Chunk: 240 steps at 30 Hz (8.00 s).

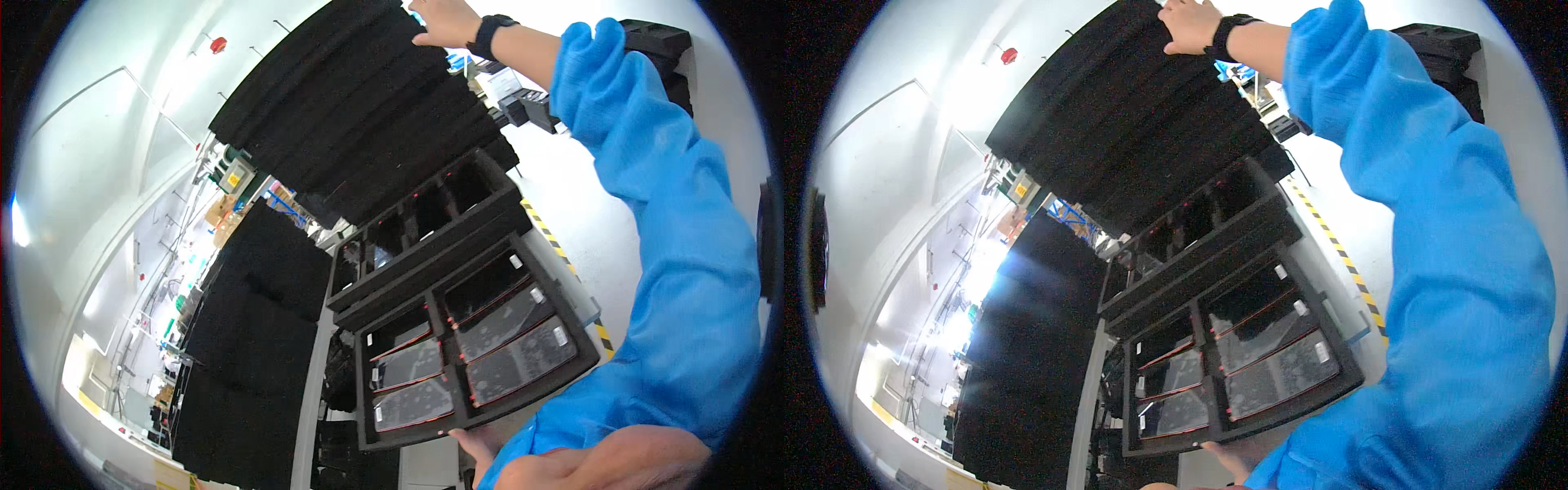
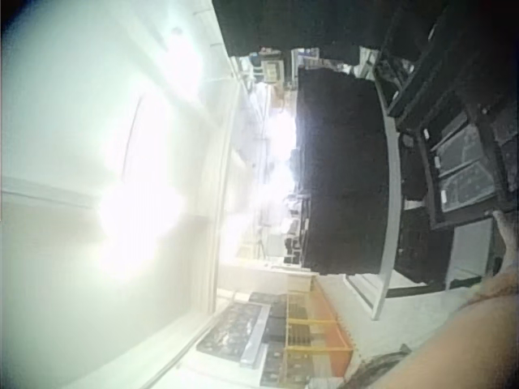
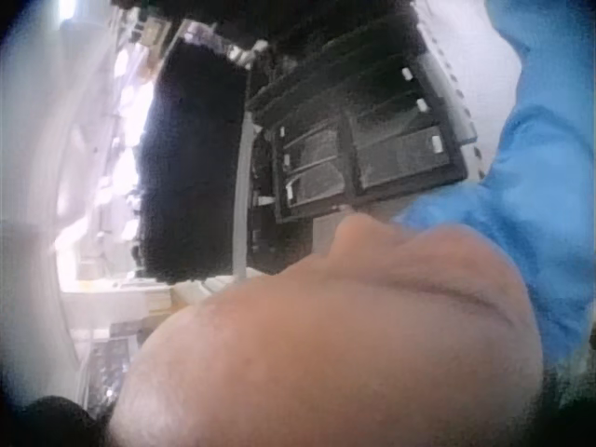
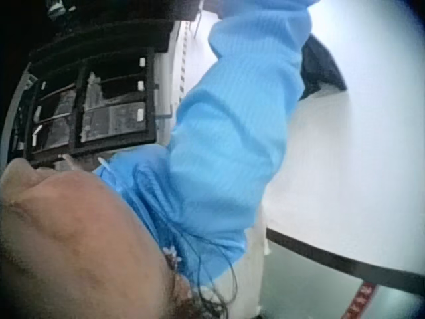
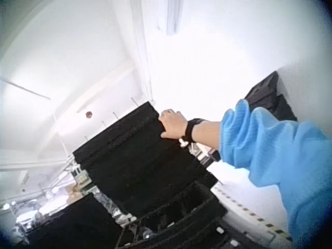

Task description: Sorting and organizing small rectangular electronic parts or screen assemblies into foam trays.

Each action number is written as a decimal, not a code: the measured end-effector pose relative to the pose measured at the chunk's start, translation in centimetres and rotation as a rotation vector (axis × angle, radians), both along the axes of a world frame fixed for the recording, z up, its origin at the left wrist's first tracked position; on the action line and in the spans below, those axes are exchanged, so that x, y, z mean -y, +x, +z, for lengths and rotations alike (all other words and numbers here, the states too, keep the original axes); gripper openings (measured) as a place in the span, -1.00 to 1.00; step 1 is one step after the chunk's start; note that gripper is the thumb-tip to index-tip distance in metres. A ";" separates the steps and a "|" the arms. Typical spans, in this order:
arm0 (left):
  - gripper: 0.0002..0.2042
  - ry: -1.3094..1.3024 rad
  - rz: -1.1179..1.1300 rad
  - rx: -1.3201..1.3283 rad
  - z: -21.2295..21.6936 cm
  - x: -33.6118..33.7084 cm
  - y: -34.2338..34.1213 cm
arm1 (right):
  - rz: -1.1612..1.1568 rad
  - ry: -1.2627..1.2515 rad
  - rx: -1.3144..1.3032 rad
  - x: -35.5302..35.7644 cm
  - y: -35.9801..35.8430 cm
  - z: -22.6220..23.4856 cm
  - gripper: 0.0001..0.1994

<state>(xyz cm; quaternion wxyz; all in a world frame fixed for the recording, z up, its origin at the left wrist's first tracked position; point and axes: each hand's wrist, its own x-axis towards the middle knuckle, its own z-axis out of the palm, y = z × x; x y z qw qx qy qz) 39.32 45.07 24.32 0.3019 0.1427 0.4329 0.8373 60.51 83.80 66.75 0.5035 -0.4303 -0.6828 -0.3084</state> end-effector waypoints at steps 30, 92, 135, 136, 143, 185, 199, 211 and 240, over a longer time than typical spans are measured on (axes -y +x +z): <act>-0.53 0.042 0.652 -0.048 5.1 -7.7 15.7 | 0.560 -0.118 0.043 -18.9 -3.5 14.1 -0.39; -0.38 -0.284 0.825 -0.198 11.1 0.4 -11.9 | 1.343 -0.557 0.428 25.4 1.1 -29.4 -0.73; -0.71 -0.130 0.404 -0.005 12.1 7.8 -11.8 | 1.644 -2.335 -0.364 24.9 4.2 -34.1 -0.42; -0.59 -0.145 0.447 -0.018 11.0 9.2 -13.6 | 1.526 -2.435 -0.205 25.2 4.2 -34.1 -0.44; -0.65 -0.162 0.423 0.051 12.6 10.1 -11.7 | 1.618 -2.335 -0.065 25.0 3.1 -35.1 -0.51; -0.70 -0.186 0.452 -0.001 12.9 8.5 -14.8 | 1.670 -2.214 -0.177 25.8 2.2 -34.3 -0.46; -0.68 -0.218 0.293 0.066 12.5 7.3 -16.0 | 1.512 -2.735 -0.605 26.0 0.9 -33.2 -0.42; -0.64 -0.254 0.431 0.020 14.0 5.0 -12.5 | 1.338 -2.381 -0.335 25.6 2.1 -32.2 -0.44; -0.42 -1.080 -0.386 -1.664 15.0 -12.5 -11.9 | 0.757 -0.428 0.032 5.5 -1.0 -29.7 -0.54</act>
